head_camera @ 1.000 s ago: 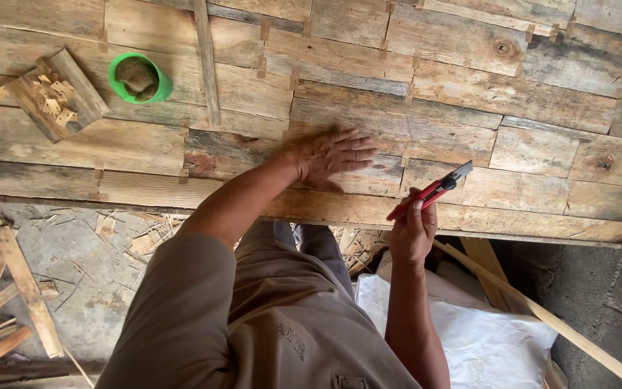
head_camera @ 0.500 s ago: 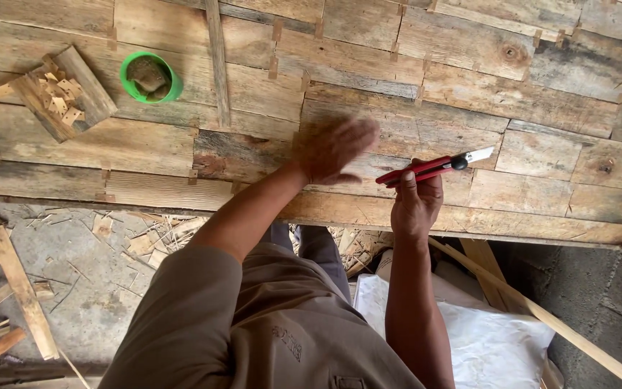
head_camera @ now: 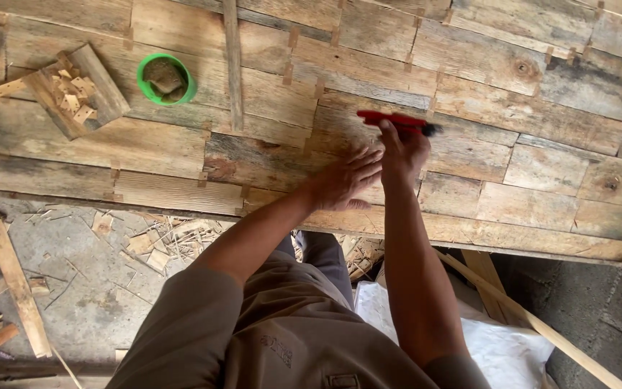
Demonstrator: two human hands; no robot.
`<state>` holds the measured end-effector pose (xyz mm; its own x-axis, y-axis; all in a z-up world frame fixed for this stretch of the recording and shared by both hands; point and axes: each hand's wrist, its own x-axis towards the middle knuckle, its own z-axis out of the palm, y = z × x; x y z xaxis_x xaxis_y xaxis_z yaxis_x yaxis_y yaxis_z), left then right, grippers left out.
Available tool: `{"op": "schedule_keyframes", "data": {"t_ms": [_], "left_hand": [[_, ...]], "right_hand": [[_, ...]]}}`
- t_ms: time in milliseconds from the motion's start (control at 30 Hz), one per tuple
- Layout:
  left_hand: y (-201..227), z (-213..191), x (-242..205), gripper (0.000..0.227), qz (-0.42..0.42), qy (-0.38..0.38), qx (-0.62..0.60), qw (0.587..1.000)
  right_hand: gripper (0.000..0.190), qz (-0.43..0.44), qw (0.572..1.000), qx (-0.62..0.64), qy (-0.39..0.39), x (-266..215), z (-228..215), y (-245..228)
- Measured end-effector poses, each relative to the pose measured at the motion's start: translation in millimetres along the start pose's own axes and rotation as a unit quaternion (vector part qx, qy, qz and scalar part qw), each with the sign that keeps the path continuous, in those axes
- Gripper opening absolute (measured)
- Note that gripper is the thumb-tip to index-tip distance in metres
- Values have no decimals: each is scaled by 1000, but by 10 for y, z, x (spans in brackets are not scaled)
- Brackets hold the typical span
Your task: Trimming and scoring thin wood or bamboo veneer strips on a larger panel using a utility knife.
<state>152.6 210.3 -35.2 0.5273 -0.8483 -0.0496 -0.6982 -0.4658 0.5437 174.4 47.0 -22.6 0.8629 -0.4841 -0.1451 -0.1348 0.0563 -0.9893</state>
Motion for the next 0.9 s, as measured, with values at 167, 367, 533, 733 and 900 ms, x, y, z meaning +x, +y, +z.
{"op": "schedule_keyframes", "data": {"t_ms": [167, 367, 533, 733, 900], "left_hand": [[43, 101, -511, 99, -111, 111, 52, 986], [20, 79, -714, 105, -192, 133, 67, 970], [82, 128, -767, 104, -24, 43, 86, 995], [42, 104, -783, 104, 5, 37, 69, 997], [43, 42, -743, 105, 21, -9, 83, 996]], "right_hand": [[18, 10, 999, -9, -48, 344, 595, 239], [15, -35, 994, 4, -101, 672, 947, 611], [7, 10, 997, -30, -73, 658, 1006, 274], [14, -86, 993, -58, -56, 762, 1028, 404], [9, -57, 983, -159, -77, 675, 1067, 68]]}}
